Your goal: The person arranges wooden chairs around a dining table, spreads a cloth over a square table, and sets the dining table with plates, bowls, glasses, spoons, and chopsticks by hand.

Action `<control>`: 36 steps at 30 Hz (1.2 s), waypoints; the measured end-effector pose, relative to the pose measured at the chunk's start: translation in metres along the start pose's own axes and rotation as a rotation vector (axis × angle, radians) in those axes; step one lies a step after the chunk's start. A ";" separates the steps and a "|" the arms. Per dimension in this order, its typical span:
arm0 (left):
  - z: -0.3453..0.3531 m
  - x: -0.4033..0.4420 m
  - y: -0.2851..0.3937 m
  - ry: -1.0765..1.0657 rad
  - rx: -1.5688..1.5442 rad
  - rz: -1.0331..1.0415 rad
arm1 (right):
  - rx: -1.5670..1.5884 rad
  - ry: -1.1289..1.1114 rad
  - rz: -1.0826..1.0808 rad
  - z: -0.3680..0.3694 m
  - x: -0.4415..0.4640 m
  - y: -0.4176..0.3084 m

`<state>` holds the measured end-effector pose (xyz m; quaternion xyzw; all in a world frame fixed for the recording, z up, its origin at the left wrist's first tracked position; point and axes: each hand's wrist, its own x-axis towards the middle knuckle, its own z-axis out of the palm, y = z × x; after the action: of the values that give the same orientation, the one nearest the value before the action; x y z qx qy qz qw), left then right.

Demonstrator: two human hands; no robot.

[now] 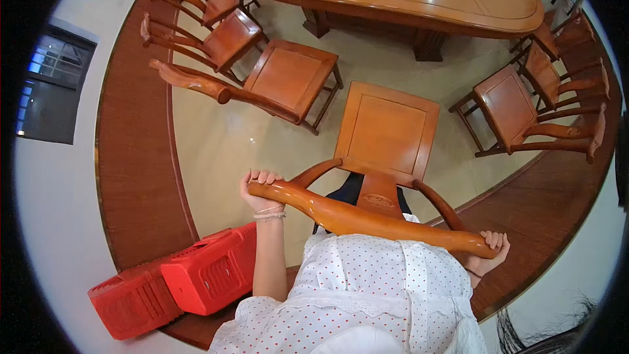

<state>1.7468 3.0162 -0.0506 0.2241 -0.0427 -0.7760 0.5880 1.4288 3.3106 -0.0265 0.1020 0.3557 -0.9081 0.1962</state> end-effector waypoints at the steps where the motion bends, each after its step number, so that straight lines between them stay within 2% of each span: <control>1: 0.002 0.000 -0.001 0.011 0.016 0.012 | 0.015 -0.004 0.000 -0.001 0.000 -0.001; 10: 0.005 0.015 -0.002 0.066 -0.004 -0.022 | 0.067 0.019 -0.007 0.000 0.009 0.000; 15: 0.018 0.021 -0.003 0.094 -0.006 -0.043 | 0.093 -0.079 0.019 0.000 0.018 0.000; 17: 0.017 0.024 -0.002 0.054 -0.023 -0.060 | 0.037 0.072 -0.078 0.015 0.013 0.004; 22: 0.025 0.031 0.001 0.065 -0.051 -0.167 | 0.063 0.030 -0.151 0.017 0.022 0.009; 23: 0.027 0.031 0.004 0.077 -0.028 -0.213 | 0.120 -0.125 -0.105 0.007 0.024 0.007; 25: 0.026 0.027 0.013 -0.021 0.116 -0.266 | 0.060 -0.028 -0.294 0.005 0.025 0.014; 26: 0.020 0.029 0.020 -0.079 0.371 -0.294 | -0.165 0.141 -0.467 0.009 0.021 0.026; 27: 0.011 0.032 0.030 -0.134 0.627 -0.314 | -0.265 0.185 -0.483 -0.031 0.035 0.029; 29: -0.028 0.038 0.064 -0.064 0.821 -0.527 | -0.309 0.337 -0.335 -0.047 0.030 0.070; 30: -0.042 0.039 0.091 -0.070 0.830 -0.526 | -0.342 0.401 -0.237 -0.057 0.023 0.098; 32: -0.070 0.036 0.160 0.030 0.820 -0.514 | -0.401 0.438 0.090 -0.074 0.000 0.183; 34: -0.103 0.035 0.228 0.135 0.831 -0.354 | -0.468 0.353 0.500 -0.066 -0.039 0.283; 36: -0.130 0.030 0.295 0.384 0.903 -0.121 | -0.498 0.196 0.863 -0.025 -0.092 0.359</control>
<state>2.0556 2.9238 -0.0787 0.5975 -0.2526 -0.6575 0.3834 1.6671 3.1139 -0.2320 0.2743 0.5037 -0.6180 0.5377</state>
